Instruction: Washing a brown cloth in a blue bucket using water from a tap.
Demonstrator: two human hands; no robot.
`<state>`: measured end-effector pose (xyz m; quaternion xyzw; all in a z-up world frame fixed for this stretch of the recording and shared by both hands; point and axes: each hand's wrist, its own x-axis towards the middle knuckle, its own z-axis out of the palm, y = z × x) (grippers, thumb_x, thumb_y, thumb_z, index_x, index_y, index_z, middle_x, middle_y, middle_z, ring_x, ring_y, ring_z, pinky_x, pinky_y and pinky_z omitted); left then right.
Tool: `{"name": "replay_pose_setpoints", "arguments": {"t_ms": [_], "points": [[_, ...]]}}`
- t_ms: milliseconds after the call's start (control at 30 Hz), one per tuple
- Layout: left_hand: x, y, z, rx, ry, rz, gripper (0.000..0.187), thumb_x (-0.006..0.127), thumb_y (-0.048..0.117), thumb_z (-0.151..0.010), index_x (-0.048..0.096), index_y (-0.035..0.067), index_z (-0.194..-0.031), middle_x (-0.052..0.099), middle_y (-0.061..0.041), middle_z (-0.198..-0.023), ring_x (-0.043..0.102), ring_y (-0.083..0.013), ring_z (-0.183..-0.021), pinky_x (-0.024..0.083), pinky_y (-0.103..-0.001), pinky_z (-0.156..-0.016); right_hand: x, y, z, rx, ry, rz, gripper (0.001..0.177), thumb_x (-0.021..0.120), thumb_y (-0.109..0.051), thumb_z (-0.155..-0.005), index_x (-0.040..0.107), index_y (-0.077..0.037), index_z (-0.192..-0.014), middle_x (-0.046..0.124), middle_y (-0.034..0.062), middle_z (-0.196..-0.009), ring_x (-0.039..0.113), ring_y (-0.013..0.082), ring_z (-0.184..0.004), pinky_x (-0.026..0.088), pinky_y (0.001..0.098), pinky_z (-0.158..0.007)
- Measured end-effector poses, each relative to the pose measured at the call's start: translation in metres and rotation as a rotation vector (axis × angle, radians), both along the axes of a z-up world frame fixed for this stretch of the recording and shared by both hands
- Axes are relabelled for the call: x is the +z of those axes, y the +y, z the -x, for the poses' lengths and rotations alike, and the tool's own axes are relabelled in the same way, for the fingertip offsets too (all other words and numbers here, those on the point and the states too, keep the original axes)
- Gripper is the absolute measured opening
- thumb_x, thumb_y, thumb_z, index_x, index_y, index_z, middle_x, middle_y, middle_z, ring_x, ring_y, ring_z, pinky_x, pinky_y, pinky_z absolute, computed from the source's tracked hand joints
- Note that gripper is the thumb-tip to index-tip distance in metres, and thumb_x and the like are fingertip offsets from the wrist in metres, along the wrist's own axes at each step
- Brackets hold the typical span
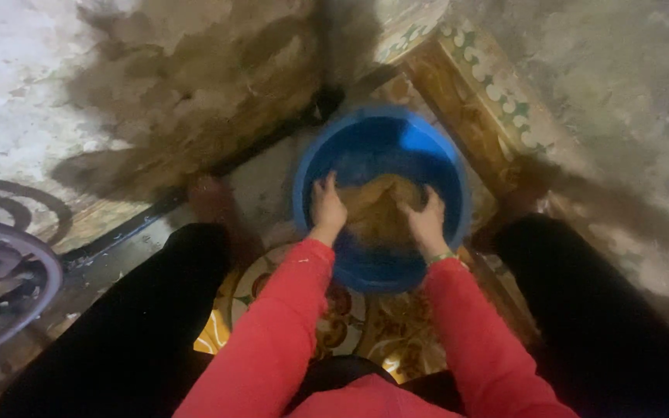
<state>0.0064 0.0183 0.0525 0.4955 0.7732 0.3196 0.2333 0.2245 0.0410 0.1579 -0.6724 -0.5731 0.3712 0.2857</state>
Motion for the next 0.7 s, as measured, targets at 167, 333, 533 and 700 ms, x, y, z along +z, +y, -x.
{"name": "replay_pose_setpoints", "arguments": {"t_ms": [167, 333, 533, 700], "points": [[-0.025, -0.016, -0.042, -0.51, 0.191, 0.366, 0.057, 0.062, 0.013, -0.091, 0.052, 0.025, -0.146, 0.021, -0.017, -0.167, 0.022, -0.05, -0.148, 0.033, -0.065, -0.111, -0.116, -0.033, -0.009, -0.1, -0.066, 0.054, 0.051, 0.078, -0.021, -0.087, 0.061, 0.0, -0.131, 0.066, 0.0251, -0.128, 0.062, 0.0329, -0.117, 0.049, 0.0403, -0.099], [0.01, -0.011, -0.01, -0.701, 0.369, 0.367, 0.059, 0.068, 0.023, -0.085, 0.058, 0.019, -0.143, 0.024, -0.017, -0.167, 0.027, -0.0475, -0.149, 0.033, -0.062, -0.115, -0.148, -0.059, 0.011, -0.333, 0.201, 0.236, 0.035, 0.073, -0.022, -0.096, 0.071, 0.005, -0.119, 0.077, 0.0225, -0.118, 0.072, 0.0288, -0.103, 0.055, 0.0366, -0.086], [-0.057, -0.001, -0.068, -0.301, -0.056, 0.251, 0.061, 0.079, 0.036, -0.086, 0.063, 0.009, -0.138, 0.052, -0.021, -0.15, 0.035, -0.0528, -0.142, 0.027, -0.058, -0.123, -0.025, -0.034, 0.044, -0.395, 0.75, 0.983, 0.069, 0.045, -0.07, -0.091, 0.063, -0.018, -0.131, 0.067, 0.0076, -0.13, 0.06, 0.0289, -0.11, 0.039, 0.0521, -0.082], [0.123, -0.033, -0.097, -0.191, -0.347, -0.256, 0.059, 0.086, 0.034, -0.067, 0.068, 0.0, -0.111, 0.07, -0.02, -0.111, 0.069, -0.0401, -0.103, 0.056, -0.045, -0.088, -0.017, -0.02, 0.022, -0.29, 1.274, 1.043, 0.075, 0.047, -0.072, -0.085, 0.061, -0.014, -0.131, 0.064, 0.0148, -0.131, 0.059, 0.0357, -0.119, 0.043, 0.0559, -0.101]]}}
